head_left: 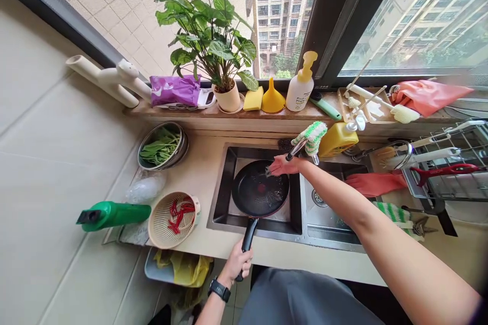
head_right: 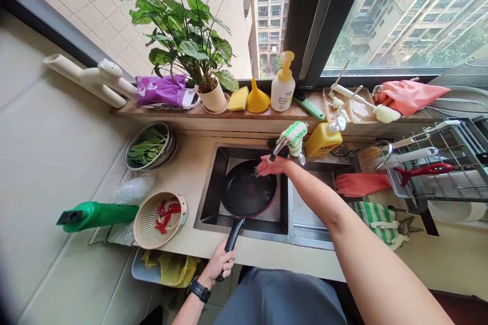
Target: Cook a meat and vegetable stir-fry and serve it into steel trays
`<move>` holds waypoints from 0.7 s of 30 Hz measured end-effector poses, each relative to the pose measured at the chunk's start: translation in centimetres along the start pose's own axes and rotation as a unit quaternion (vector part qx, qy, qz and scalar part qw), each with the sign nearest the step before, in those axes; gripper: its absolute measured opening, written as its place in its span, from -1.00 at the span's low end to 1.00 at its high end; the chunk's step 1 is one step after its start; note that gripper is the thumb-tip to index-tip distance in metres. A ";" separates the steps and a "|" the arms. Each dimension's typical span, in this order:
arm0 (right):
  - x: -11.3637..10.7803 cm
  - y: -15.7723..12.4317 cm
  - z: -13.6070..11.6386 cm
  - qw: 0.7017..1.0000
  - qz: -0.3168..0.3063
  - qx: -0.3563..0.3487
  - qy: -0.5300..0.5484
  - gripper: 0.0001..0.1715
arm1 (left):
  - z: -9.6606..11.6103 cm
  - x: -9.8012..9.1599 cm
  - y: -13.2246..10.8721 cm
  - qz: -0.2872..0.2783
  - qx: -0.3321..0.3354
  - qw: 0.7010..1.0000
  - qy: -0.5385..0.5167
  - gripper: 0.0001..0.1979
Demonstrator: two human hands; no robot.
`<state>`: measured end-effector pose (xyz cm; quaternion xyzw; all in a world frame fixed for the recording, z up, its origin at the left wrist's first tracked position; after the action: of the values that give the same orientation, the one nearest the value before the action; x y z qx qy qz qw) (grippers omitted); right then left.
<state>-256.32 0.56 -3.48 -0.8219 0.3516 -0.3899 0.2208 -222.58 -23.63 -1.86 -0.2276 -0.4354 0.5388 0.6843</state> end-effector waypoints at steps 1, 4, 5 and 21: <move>0.0 0.0 0.2 1.000 0.018 0.008 0.007 -0.43 | 0.1 0.1 0.0 -0.007 -0.005 1.000 0.001 -0.49; 0.5 -0.2 0.4 0.999 0.035 0.025 0.027 -0.42 | 0.1 0.7 -0.1 -0.014 -0.022 0.999 0.028 -0.52; 0.9 -0.4 0.4 0.999 0.025 0.028 0.030 -0.42 | 0.1 0.8 -0.1 -0.010 -0.024 0.999 0.042 -0.52; 0.3 -1.6 0.0 0.992 0.080 -0.032 0.095 -0.57 | 1.9 -1.1 -1.1 0.152 0.115 0.944 0.269 -0.76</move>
<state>-255.52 1.38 -2.36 -0.7572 0.4475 -0.4360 0.1905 -223.66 -25.25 -0.42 -0.3477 -0.1309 0.6017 0.7071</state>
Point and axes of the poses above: each hand's wrist, its own y-axis towards the middle knuckle, its own x-axis out of the palm, z = x × y, the point moved 5 cm from there along y, towards the middle knuckle, and after that the axes turned 2 degrees about -z, right-handed, at the moved point
